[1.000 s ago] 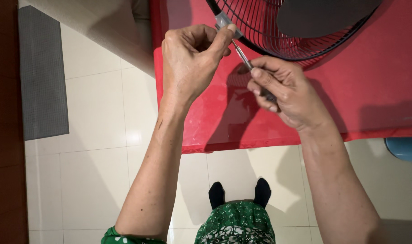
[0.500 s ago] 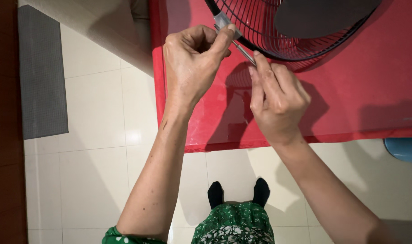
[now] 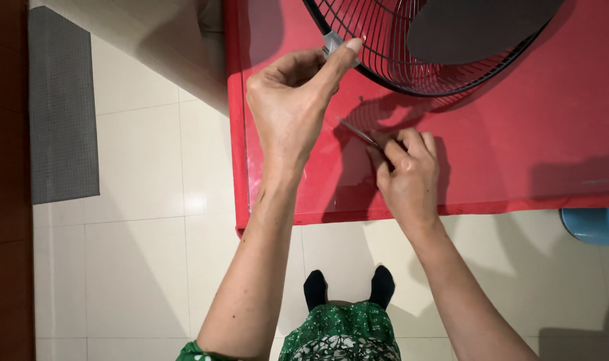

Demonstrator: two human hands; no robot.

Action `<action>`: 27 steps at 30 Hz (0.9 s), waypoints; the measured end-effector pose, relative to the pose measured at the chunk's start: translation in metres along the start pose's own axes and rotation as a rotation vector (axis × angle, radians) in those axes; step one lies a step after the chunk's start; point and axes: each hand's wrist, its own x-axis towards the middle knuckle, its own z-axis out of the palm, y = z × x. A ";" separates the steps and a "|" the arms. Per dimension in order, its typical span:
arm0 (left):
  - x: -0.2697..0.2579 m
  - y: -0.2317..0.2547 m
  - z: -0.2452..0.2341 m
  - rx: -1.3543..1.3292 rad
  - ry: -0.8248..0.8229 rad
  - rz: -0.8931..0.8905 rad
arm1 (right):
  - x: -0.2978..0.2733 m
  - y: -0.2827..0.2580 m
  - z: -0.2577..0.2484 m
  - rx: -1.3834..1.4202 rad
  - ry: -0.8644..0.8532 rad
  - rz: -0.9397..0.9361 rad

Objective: The person disassembles a black electric fan by removing the front grille, then reassembles it by aligning and securing the grille with a screwdriver. The fan is placed on a red table during the process.

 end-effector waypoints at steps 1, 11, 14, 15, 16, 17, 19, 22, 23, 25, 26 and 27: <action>0.001 0.000 0.003 -0.003 0.008 0.014 | -0.001 0.002 0.002 -0.007 -0.006 0.008; 0.003 0.033 0.019 0.333 0.205 0.044 | 0.016 0.002 -0.031 -0.009 0.334 -0.075; 0.006 0.050 0.016 0.406 0.216 0.039 | 0.042 0.005 -0.039 0.035 0.156 -0.116; 0.006 0.054 0.016 0.426 0.228 0.065 | 0.048 0.004 -0.038 0.062 0.138 -0.080; 0.008 0.056 0.019 0.450 0.240 0.090 | 0.055 0.008 -0.038 0.091 0.118 -0.042; 0.010 0.056 0.022 0.436 0.231 0.064 | 0.060 0.012 -0.039 0.088 0.116 -0.064; 0.010 0.054 0.022 0.406 0.211 0.009 | 0.062 0.015 -0.039 0.078 0.109 -0.106; 0.012 0.049 0.021 0.303 0.205 -0.019 | 0.068 0.017 -0.038 -0.018 0.122 -0.227; 0.012 0.046 0.021 0.261 0.207 -0.035 | 0.070 0.020 -0.037 -0.002 0.117 -0.224; 0.010 0.040 0.019 0.175 0.214 -0.071 | 0.072 0.025 -0.034 0.030 0.101 -0.219; 0.010 0.037 0.019 0.153 0.211 -0.083 | 0.073 0.026 -0.031 0.025 0.112 -0.229; 0.010 0.034 0.019 0.131 0.208 -0.095 | 0.073 0.027 -0.029 0.020 0.123 -0.239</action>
